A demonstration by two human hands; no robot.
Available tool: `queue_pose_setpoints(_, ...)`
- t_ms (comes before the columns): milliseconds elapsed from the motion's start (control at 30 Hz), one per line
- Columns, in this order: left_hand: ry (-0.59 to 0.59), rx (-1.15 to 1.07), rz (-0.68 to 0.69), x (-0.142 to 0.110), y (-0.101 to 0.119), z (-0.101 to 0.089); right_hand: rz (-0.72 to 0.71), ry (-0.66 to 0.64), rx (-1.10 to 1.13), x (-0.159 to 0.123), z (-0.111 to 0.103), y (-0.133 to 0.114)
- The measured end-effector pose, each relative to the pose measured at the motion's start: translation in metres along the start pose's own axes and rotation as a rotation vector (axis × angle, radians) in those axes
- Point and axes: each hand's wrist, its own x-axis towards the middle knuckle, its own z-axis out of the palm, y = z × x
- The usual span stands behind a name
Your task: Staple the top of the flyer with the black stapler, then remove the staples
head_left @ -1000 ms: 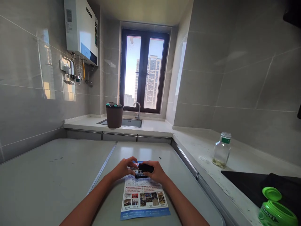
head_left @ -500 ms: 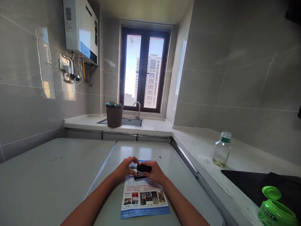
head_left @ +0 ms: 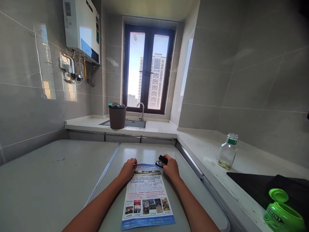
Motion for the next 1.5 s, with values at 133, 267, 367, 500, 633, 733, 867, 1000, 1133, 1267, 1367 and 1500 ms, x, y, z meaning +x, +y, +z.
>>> queue_pose_setpoints(133,0.089,-0.187,-0.043,0.002,-0.001,-0.011,0.031,0.004,-0.046,0.002,-0.002,0.008)
queue_pose_setpoints(267,0.209,-0.36,-0.091,0.004,-0.004,-0.019,0.028,-0.046,-0.029,0.003,0.0,0.014)
queue_pose_setpoints(367,0.268,-0.451,-0.129,0.006,-0.008,-0.021,0.006,-0.102,-0.017,0.003,0.002,0.015)
queue_pose_setpoints(500,0.3,-0.479,-0.178,0.007,-0.016,-0.019,-0.06,-0.188,0.015,0.001,0.0,0.012)
queue_pose_setpoints(633,0.31,-0.458,-0.22,0.007,-0.023,-0.018,-0.171,-0.313,0.06,-0.001,-0.008,0.006)
queue_pose_setpoints(733,0.31,-0.446,-0.238,0.006,-0.025,-0.019,-0.216,-0.372,0.041,-0.004,-0.013,-0.002)
queue_pose_setpoints(867,0.294,-0.437,-0.246,0.006,-0.024,-0.019,-0.146,-0.305,-0.096,-0.011,-0.008,-0.015)
queue_pose_setpoints(1000,0.277,-0.44,-0.253,0.004,-0.021,-0.018,-0.127,-0.26,-0.17,-0.018,0.001,-0.027)
queue_pose_setpoints(1133,0.268,-0.448,-0.265,0.003,-0.019,-0.017,-0.118,-0.239,-0.221,-0.02,0.005,-0.031)
queue_pose_setpoints(1267,0.265,-0.448,-0.266,0.003,-0.02,-0.016,-0.124,-0.238,-0.246,-0.02,0.006,-0.03)
queue_pose_setpoints(1367,0.27,-0.44,-0.268,0.004,-0.022,-0.015,-0.124,-0.237,-0.26,-0.02,0.007,-0.031)
queue_pose_setpoints(1500,0.264,-0.437,-0.27,0.005,-0.021,-0.013,-0.123,-0.236,-0.269,-0.021,0.009,-0.033)
